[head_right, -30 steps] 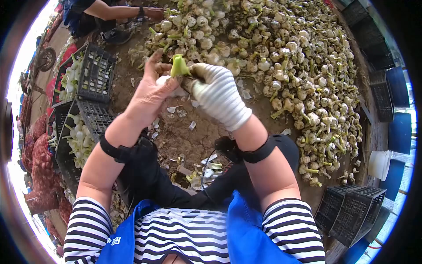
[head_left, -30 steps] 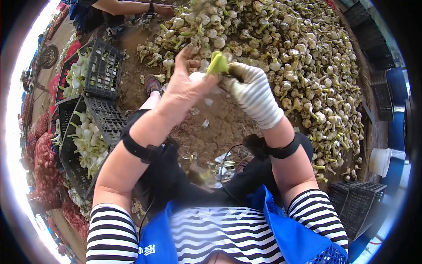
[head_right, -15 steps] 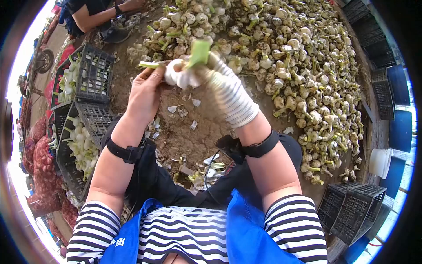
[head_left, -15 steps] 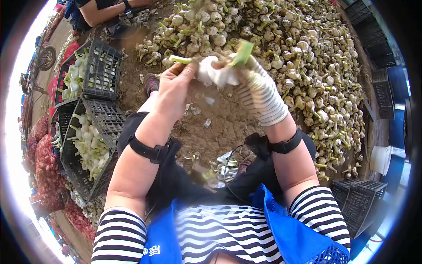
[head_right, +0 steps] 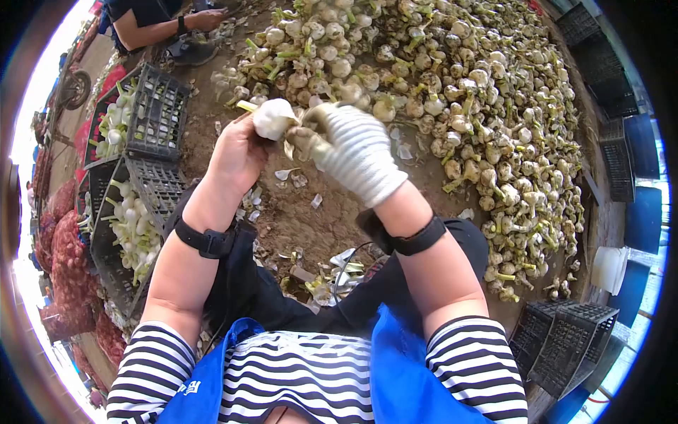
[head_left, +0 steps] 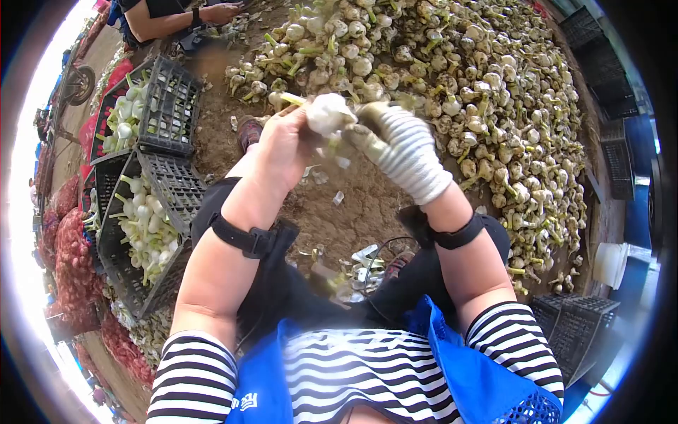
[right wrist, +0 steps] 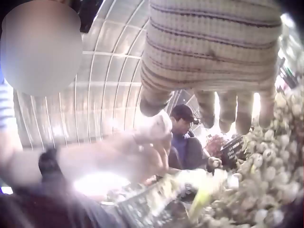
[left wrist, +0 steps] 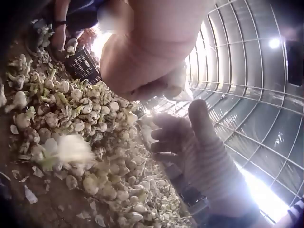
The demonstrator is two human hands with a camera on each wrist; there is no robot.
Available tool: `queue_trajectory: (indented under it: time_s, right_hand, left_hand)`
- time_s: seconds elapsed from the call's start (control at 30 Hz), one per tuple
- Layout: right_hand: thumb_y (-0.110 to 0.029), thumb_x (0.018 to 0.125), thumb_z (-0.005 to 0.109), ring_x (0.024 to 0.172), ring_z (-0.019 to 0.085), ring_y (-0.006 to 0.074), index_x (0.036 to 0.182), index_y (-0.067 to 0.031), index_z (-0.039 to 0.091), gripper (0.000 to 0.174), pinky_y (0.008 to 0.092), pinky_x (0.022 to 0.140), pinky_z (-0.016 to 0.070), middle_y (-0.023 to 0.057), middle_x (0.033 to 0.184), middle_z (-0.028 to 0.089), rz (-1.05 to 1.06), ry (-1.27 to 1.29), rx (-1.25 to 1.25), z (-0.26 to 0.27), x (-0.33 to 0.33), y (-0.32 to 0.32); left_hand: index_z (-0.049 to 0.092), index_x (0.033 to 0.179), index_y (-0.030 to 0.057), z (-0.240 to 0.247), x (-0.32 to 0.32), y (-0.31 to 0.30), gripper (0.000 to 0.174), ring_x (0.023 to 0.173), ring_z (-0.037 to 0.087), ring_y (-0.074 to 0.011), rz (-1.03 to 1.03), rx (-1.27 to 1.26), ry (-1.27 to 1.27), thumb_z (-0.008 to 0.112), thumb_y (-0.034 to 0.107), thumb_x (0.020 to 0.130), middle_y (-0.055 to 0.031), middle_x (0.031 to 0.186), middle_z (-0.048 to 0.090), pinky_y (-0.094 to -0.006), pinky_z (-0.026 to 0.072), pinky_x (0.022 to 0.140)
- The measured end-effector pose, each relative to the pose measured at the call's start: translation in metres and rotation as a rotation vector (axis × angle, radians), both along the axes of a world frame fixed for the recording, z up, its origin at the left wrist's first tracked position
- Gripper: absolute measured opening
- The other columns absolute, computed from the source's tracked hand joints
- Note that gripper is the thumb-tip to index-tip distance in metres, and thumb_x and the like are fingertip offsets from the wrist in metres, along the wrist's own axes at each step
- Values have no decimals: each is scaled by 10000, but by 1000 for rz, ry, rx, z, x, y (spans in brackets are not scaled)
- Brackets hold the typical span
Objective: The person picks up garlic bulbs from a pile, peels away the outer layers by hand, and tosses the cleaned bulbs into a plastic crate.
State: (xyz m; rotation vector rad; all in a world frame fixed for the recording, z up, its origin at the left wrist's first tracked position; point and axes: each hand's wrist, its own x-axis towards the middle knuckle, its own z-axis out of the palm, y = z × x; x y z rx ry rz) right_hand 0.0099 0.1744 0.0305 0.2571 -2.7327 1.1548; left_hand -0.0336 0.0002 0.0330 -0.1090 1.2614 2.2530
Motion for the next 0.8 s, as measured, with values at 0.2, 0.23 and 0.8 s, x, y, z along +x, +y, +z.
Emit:
queue_trajectory:
  time_s: [0.2, 0.23, 0.8]
  right_hand:
    - [-172, 674, 636, 519, 543, 283, 614, -120, 580, 97, 346, 497, 440, 94, 552, 534, 454, 224, -256, 14, 31, -42]
    - [-188, 691, 647, 525, 556, 276, 637, -114, 598, 104, 344, 507, 448, 95, 572, 556, 314, 242, -359, 1, 23, -39]
    - [-195, 763, 533, 645, 587, 329, 842, -85, 577, 142, 395, 567, 466, 146, 706, 604, 364, -173, 23, -106, -2, -71]
  left_hand:
    - [571, 1035, -12, -2, -6, -11, 232, 720, 563, -114, 189, -33, -56, 445, 94, 873, -56, 894, 617, -247, 431, 593]
    - [571, 1030, -10, -8, -9, -19, 224, 736, 570, -121, 170, 30, 4, 446, 92, 876, -58, 899, 617, -252, 441, 606]
    - [526, 1069, 4, 0, -30, -165, 272, 847, 590, -211, 552, 631, 263, 491, 149, 841, -123, 998, 590, -337, 514, 682]
